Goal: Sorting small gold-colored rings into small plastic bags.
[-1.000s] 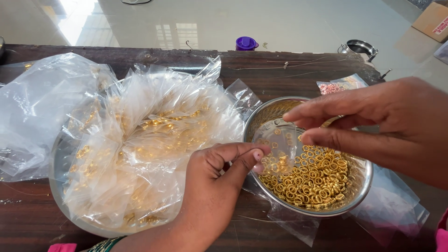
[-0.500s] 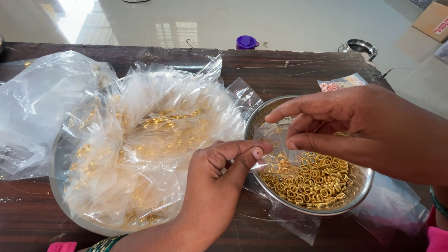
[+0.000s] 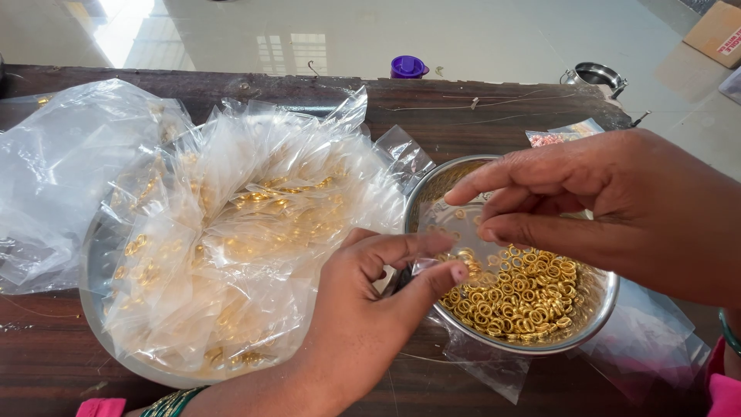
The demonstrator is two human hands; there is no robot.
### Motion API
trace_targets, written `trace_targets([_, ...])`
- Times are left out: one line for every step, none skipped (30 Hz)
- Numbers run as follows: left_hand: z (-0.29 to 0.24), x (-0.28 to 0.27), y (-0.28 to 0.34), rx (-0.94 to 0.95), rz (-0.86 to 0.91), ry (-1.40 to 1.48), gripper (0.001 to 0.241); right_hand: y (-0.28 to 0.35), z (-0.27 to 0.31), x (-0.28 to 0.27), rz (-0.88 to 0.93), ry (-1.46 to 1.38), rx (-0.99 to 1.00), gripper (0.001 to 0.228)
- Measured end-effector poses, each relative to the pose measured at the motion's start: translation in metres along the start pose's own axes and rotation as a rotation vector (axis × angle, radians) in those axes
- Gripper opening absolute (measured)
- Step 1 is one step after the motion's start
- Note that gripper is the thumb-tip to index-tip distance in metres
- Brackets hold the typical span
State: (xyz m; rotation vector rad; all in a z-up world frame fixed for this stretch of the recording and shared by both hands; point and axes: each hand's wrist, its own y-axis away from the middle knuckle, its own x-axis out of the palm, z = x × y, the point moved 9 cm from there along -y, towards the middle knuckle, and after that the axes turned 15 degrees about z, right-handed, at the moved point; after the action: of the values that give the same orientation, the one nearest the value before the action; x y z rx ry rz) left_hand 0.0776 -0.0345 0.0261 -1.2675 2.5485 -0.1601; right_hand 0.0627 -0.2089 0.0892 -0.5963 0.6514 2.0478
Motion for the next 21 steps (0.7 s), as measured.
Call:
trace_targets([0.002, 0.001, 0.000, -0.004, -0.002, -0.028, 0.021, 0.001, 0.000, -0.001, -0.018, 0.034, 0.040, 0.038])
trace_targets([0.005, 0.002, 0.001, -0.008, -0.005, -0.055, 0.022, 0.002, -0.001, -0.002, -0.036, 0.068, 0.080, 0.039])
trace_targets([0.007, 0.002, 0.001, -0.008, -0.005, -0.054, 0.022, 0.002, 0.001, -0.002, -0.035, 0.069, 0.081, 0.039])
trace_targets([0.008, 0.002, 0.001, 0.008, -0.010, -0.070, 0.020, 0.002, 0.009, -0.002, -0.036, 0.094, 0.006, 0.038])
trace_targets([0.009, 0.002, 0.001, 0.024, -0.015, -0.085, 0.017, 0.003, 0.018, -0.002, -0.037, 0.119, -0.070, 0.039])
trace_targets([0.011, 0.002, 0.001, 0.024, -0.019, -0.086, 0.017, 0.003, 0.016, -0.003, -0.034, 0.120, -0.072, 0.039])
trace_targets([0.012, 0.002, 0.001, 0.037, -0.024, -0.070, 0.016, 0.003, 0.011, -0.003, -0.019, 0.054, -0.054, 0.038])
trace_targets([0.013, 0.001, 0.001, 0.048, -0.031, -0.055, 0.014, 0.001, 0.007, -0.002, -0.002, -0.013, -0.039, 0.039])
trace_targets([0.012, -0.001, 0.002, 0.048, -0.038, -0.057, 0.014, 0.000, -0.002, -0.002, 0.002, -0.011, -0.044, 0.039])
trace_targets([0.012, -0.001, 0.002, 0.055, -0.035, -0.042, 0.014, -0.001, -0.019, 0.001, 0.036, -0.040, 0.037, 0.040])
trace_targets([0.012, -0.001, 0.002, 0.061, -0.033, -0.027, 0.013, -0.001, -0.036, 0.004, 0.070, -0.069, 0.118, 0.043])
trace_targets([0.011, -0.001, 0.002, 0.063, -0.034, -0.025, 0.013, 0.001, -0.041, 0.009, 0.071, -0.067, 0.119, 0.043])
trace_targets([0.011, 0.000, 0.001, 0.059, -0.023, -0.018, 0.013, 0.003, -0.049, 0.016, 0.080, -0.198, 0.137, 0.045])
trace_targets([0.011, 0.001, 0.001, 0.054, -0.011, -0.013, 0.012, 0.006, -0.058, 0.024, 0.088, -0.332, 0.154, 0.048])
trace_targets([0.010, 0.001, 0.002, 0.053, -0.011, -0.012, 0.012, 0.007, -0.060, 0.028, 0.089, -0.332, 0.156, 0.048])
trace_targets([0.010, 0.001, 0.002, 0.046, -0.003, -0.015, 0.012, 0.009, -0.063, 0.031, 0.050, -0.370, 0.155, 0.046])
trace_targets([0.009, 0.002, 0.002, 0.040, 0.005, -0.019, 0.012, 0.012, -0.067, 0.033, 0.011, -0.408, 0.153, 0.044])
trace_targets([0.010, 0.003, 0.002, 0.040, 0.008, -0.018, 0.012, 0.013, -0.068, 0.036, 0.009, -0.410, 0.155, 0.044])
trace_targets([0.010, 0.004, 0.002, 0.036, 0.008, -0.029, 0.012, 0.014, -0.069, 0.038, -0.007, -0.415, 0.138, 0.043])
trace_targets([0.011, 0.004, 0.002, 0.032, 0.004, -0.043, 0.012, 0.013, -0.069, 0.040, -0.021, -0.420, 0.117, 0.041])
trace_targets([0.011, 0.003, 0.002, 0.033, 0.005, -0.046, 0.012, 0.012, -0.070, 0.043, -0.022, -0.420, 0.115, 0.041])
